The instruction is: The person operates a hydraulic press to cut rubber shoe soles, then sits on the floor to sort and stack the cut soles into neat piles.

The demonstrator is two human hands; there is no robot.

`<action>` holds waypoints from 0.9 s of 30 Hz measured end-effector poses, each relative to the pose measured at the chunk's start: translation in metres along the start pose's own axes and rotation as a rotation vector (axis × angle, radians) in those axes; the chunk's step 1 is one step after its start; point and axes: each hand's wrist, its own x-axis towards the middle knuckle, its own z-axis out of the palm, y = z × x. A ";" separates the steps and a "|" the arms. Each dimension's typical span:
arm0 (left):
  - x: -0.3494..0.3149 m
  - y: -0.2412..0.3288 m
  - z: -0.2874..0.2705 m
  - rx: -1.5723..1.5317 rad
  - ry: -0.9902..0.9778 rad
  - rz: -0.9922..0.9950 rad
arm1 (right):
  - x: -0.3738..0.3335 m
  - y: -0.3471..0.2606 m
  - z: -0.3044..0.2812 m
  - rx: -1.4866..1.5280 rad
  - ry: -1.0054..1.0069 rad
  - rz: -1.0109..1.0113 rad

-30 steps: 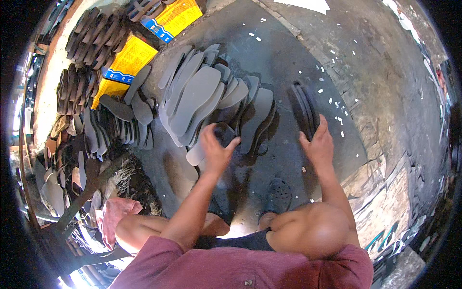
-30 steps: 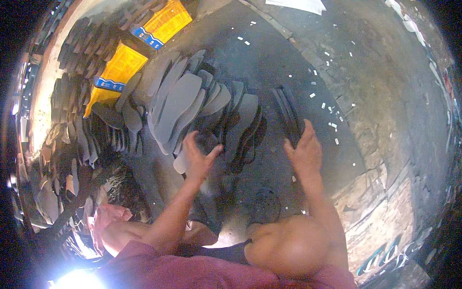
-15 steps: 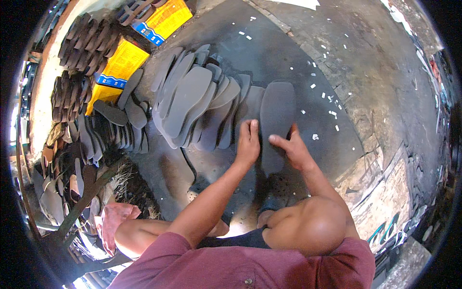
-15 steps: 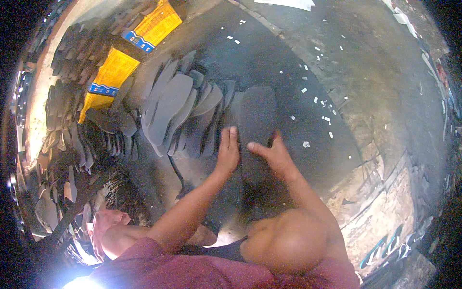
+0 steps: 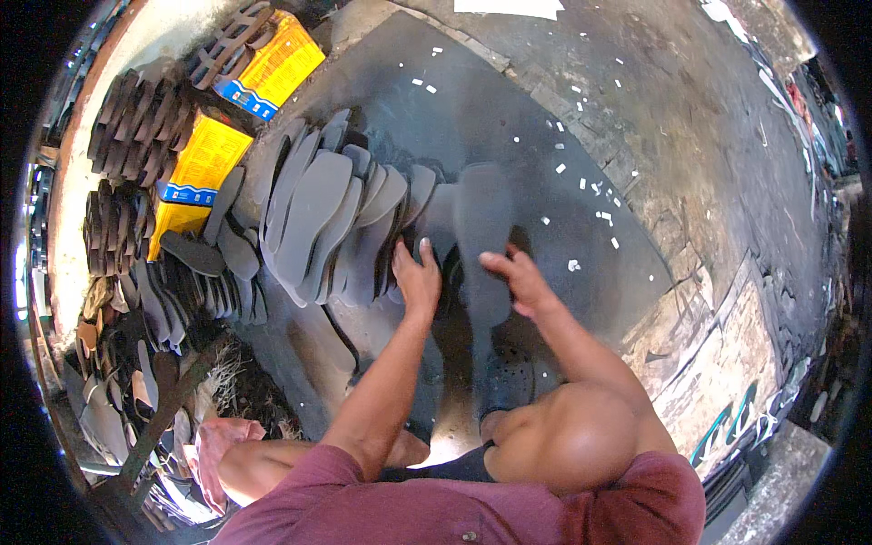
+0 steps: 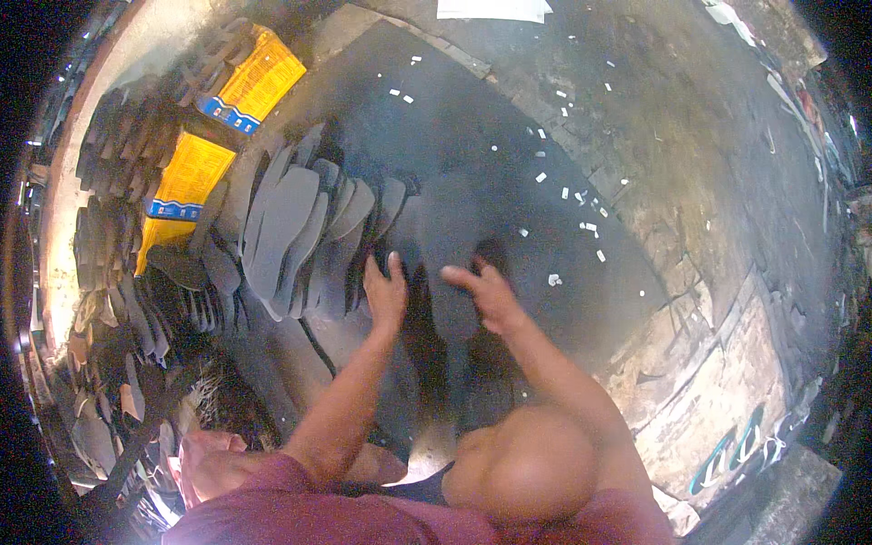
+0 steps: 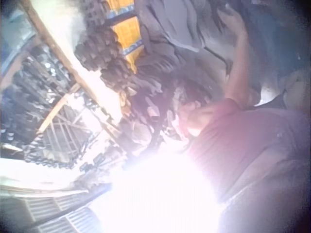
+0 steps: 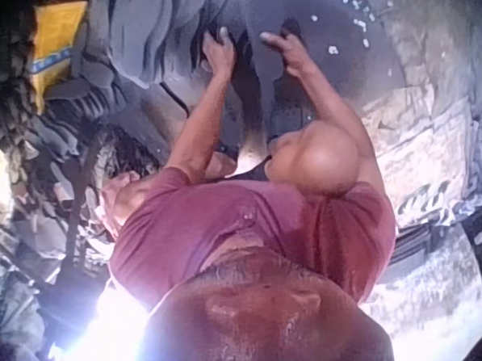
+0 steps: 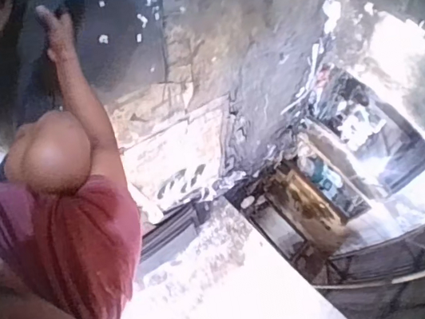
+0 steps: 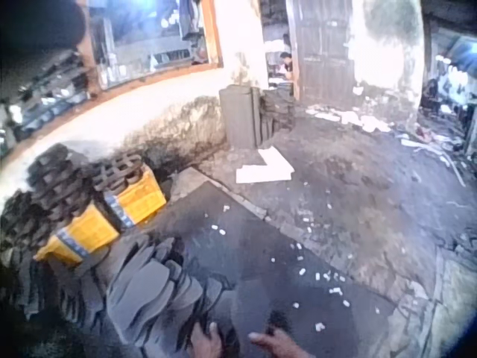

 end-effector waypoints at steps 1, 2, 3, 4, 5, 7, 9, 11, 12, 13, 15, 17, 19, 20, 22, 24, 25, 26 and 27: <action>0.000 -0.003 0.005 0.071 -0.003 -0.050 | 0.008 0.006 0.009 -0.046 -0.013 -0.013; 0.001 -0.006 0.011 0.141 -0.005 -0.101 | 0.020 0.016 0.014 -0.092 -0.026 -0.026; 0.000 0.000 0.012 0.211 -0.022 -0.150 | 0.028 0.023 0.015 -0.135 -0.024 -0.038; -0.002 0.004 0.010 0.088 -0.123 -0.207 | 0.032 0.031 0.016 -0.171 0.027 -0.135; -0.006 0.008 0.010 -0.118 -0.294 -0.269 | 0.033 0.033 0.007 -0.140 0.076 -0.125; -0.023 0.029 -0.002 -0.524 -0.610 -0.404 | 0.017 0.015 0.012 -0.071 0.153 -0.084; -0.036 0.032 0.012 -0.179 -0.591 -0.055 | 0.020 0.010 -0.016 -0.088 0.139 -0.109; -0.030 0.037 0.021 -0.194 -0.436 0.074 | 0.023 0.009 -0.042 -0.105 0.240 -0.200; -0.027 0.042 0.018 -0.192 -0.318 0.062 | 0.019 0.005 -0.058 -0.097 0.256 -0.204; -0.019 0.041 0.012 -0.182 -0.191 0.050 | 0.014 -0.001 -0.063 -0.084 0.262 -0.208; 0.000 0.032 0.017 0.111 0.094 0.008 | 0.007 -0.010 -0.067 -0.096 0.260 -0.204; -0.005 0.034 0.024 0.172 -0.006 -0.123 | 0.004 -0.019 -0.070 -0.143 0.243 -0.189; -0.005 0.038 0.028 0.070 -0.147 -0.076 | 0.003 -0.034 -0.068 -0.135 0.233 -0.256; -0.005 0.040 0.031 0.020 -0.218 -0.051 | 0.001 -0.042 -0.067 -0.129 0.228 -0.290; -0.001 0.036 0.046 -0.229 -0.139 -0.163 | -0.002 -0.065 -0.042 -0.136 0.191 -0.255; 0.013 0.038 0.057 -0.421 -0.174 -0.351 | 0.016 -0.069 -0.039 -0.274 0.169 -0.286; 0.010 0.051 0.058 -0.680 -0.293 -0.437 | 0.024 -0.067 -0.042 -0.517 0.171 -0.308; 0.006 0.062 0.057 -0.938 -0.411 -0.526 | 0.033 -0.066 -0.045 -0.761 0.168 -0.323; 0.005 0.068 0.054 -1.194 -0.512 -0.615 | 0.040 -0.066 -0.046 -1.003 0.148 -0.333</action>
